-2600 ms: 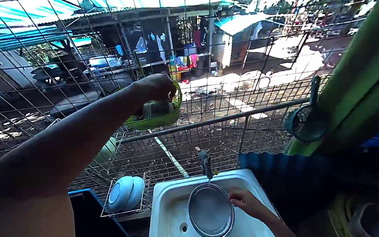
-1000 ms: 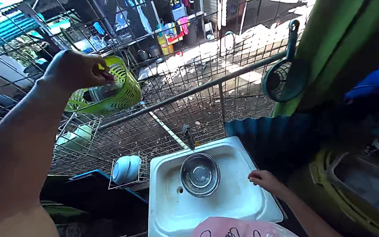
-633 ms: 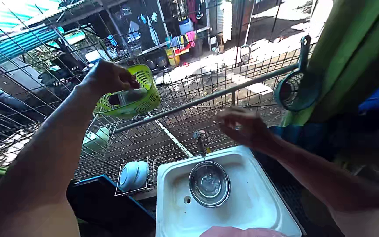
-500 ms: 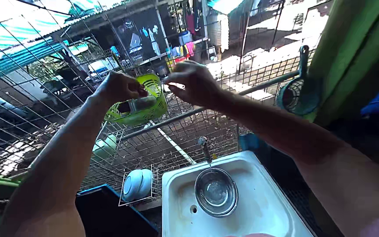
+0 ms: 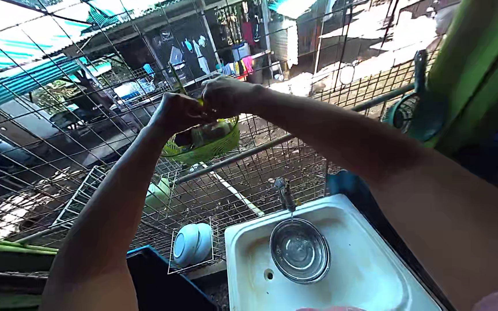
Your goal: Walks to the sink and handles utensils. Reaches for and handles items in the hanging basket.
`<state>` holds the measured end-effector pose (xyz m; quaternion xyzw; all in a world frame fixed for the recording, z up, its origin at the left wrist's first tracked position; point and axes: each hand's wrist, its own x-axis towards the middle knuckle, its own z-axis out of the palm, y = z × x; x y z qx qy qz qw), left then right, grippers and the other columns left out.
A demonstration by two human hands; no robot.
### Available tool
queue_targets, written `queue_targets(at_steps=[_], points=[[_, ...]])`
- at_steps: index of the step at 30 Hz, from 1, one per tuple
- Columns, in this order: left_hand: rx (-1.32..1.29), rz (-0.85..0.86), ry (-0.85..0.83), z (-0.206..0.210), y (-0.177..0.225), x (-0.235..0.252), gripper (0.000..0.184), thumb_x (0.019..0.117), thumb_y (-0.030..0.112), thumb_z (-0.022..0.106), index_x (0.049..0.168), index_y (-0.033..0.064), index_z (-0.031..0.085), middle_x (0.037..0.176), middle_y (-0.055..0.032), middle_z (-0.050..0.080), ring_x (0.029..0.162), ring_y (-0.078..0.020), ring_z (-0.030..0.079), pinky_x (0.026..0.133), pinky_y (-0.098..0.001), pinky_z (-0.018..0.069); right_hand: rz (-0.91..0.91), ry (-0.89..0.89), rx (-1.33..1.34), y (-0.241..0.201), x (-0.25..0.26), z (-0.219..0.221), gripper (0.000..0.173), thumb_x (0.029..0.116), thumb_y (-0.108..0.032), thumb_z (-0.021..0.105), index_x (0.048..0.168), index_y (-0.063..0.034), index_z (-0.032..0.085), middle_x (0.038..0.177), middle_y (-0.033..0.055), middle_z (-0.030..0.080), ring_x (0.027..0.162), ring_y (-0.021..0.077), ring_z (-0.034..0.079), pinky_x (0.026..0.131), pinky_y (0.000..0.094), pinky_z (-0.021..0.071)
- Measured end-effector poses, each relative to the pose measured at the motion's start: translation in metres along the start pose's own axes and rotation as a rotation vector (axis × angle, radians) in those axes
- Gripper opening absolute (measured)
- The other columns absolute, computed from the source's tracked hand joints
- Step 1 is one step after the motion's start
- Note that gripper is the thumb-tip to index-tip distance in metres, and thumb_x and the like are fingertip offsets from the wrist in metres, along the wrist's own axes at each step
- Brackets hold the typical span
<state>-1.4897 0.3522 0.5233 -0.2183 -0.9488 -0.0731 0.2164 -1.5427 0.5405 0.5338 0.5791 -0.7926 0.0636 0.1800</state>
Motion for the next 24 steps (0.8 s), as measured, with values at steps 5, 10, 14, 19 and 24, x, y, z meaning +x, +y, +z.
queue_targets(at_steps=[5, 10, 14, 19, 24], points=[[-0.116, -0.126, -0.096, -0.005, 0.005, 0.001, 0.015, 0.0903, -0.002, 0.07, 0.104, -0.0042, 0.074, 0.095, -0.0192, 0.073, 0.086, -0.0267, 0.07, 0.086, -0.0492, 0.0544, 0.077, -0.141, -0.191, 0.003, -0.008, -0.006, 0.015, 0.0945, -0.014, 0.067, 0.094, -0.001, 0.075, 0.109, 0.0171, 0.07, 0.117, 0.0373, 0.06, 0.105, 0.0575, 0.0397], [0.001, -0.092, -0.319, -0.015, 0.026, 0.02, 0.015, 0.0901, 0.005, 0.075, 0.104, -0.0019, 0.075, 0.096, -0.0192, 0.074, 0.089, -0.0317, 0.07, 0.088, -0.0557, 0.0517, 0.046, -0.082, -0.133, 0.001, -0.012, -0.006, 0.017, 0.0976, -0.01, 0.062, 0.106, -0.0012, 0.074, 0.113, 0.0177, 0.07, 0.12, 0.0381, 0.059, 0.105, 0.0586, 0.0385], [0.088, -0.074, -0.406, -0.019, 0.039, 0.033, 0.016, 0.0886, 0.009, 0.079, 0.102, 0.0007, 0.076, 0.095, -0.0179, 0.074, 0.092, -0.0329, 0.071, 0.091, -0.0566, 0.0519, 0.059, -0.028, -0.108, 0.004, -0.013, -0.003, 0.025, 0.1026, -0.016, 0.055, 0.118, -0.0037, 0.071, 0.109, 0.0174, 0.072, 0.115, 0.0372, 0.063, 0.104, 0.0589, 0.0408], [0.148, -0.042, -0.36, -0.009, 0.037, 0.036, 0.012, 0.0872, 0.009, 0.08, 0.099, 0.006, 0.078, 0.096, -0.0195, 0.074, 0.094, -0.0405, 0.069, 0.087, -0.0669, 0.0492, 0.16, 0.011, -0.037, 0.003, -0.018, -0.001, 0.024, 0.0992, -0.019, 0.061, 0.113, -0.0029, 0.073, 0.116, 0.0171, 0.07, 0.122, 0.0365, 0.058, 0.104, 0.0571, 0.0395], [0.123, 0.11, -0.196, -0.01, 0.007, 0.032, 0.018, 0.0922, 0.017, 0.077, 0.107, 0.0067, 0.076, 0.089, -0.0188, 0.073, 0.083, -0.0377, 0.071, 0.075, -0.0635, 0.0529, 0.142, 0.419, -0.165, 0.051, 0.02, 0.072, 0.05, 0.0874, -0.054, 0.07, 0.129, -0.0251, 0.07, 0.127, 0.0068, 0.069, 0.124, 0.0316, 0.06, 0.102, 0.0595, 0.0477]])
